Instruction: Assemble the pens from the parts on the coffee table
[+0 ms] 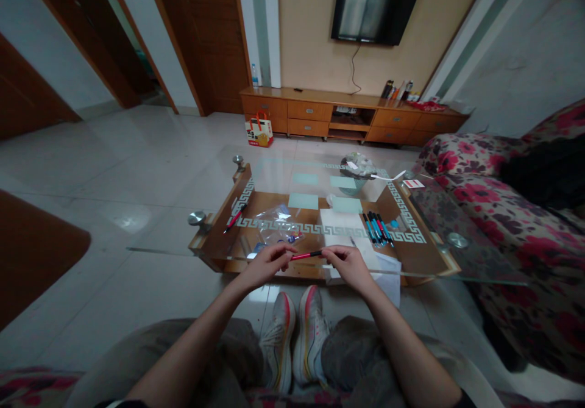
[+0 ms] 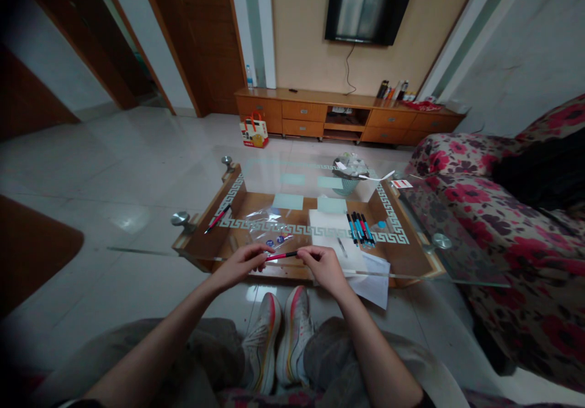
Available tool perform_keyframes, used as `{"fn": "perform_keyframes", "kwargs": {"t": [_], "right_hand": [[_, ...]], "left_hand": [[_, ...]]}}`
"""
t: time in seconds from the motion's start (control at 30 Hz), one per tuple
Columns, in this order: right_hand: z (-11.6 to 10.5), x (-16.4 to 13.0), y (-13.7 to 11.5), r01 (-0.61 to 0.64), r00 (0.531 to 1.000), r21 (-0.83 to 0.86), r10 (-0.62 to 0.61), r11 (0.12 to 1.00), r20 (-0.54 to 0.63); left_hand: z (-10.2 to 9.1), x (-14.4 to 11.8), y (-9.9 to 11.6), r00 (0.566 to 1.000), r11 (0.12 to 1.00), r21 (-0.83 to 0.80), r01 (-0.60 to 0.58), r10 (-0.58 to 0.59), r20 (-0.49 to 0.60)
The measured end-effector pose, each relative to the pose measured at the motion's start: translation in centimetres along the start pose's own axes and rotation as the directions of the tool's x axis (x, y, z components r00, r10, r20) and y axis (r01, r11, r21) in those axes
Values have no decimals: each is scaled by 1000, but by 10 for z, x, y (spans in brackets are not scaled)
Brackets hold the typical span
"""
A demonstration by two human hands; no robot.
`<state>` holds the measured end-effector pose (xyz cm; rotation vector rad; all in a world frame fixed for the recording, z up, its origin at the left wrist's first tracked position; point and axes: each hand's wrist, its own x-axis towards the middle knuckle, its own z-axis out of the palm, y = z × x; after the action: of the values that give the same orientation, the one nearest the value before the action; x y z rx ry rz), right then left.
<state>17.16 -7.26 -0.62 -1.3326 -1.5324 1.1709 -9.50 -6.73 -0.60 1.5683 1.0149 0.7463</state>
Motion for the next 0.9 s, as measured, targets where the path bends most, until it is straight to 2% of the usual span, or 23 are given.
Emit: {"fn": "perform_keyframes", "kwargs": {"t": [0.1, 0.17, 0.27, 0.4, 0.53, 0.9], "right_hand": [[6, -4, -5, 14, 999, -38, -13, 999, 48], [11, -7, -8, 39, 996, -65, -34, 997, 79], [18, -9, -9, 79, 991, -84, -69, 993, 114], [20, -9, -10, 112, 987, -96, -99, 989, 127], [19, -8, -9, 120, 989, -105, -109, 987, 101], [22, -9, -9, 124, 990, -78, -118, 989, 78]], "left_hand": [[4, -6, 13, 984, 936, 303, -178, 172, 47], [7, -9, 18, 963, 876, 402, -267, 254, 88], [10, -10, 18, 941, 808, 484, -335, 317, 123], [9, -9, 15, 934, 744, 573, -345, 330, 134], [7, -9, 14, 936, 715, 611, -340, 321, 145], [8, -9, 15, 934, 723, 599, -343, 329, 138]]}}
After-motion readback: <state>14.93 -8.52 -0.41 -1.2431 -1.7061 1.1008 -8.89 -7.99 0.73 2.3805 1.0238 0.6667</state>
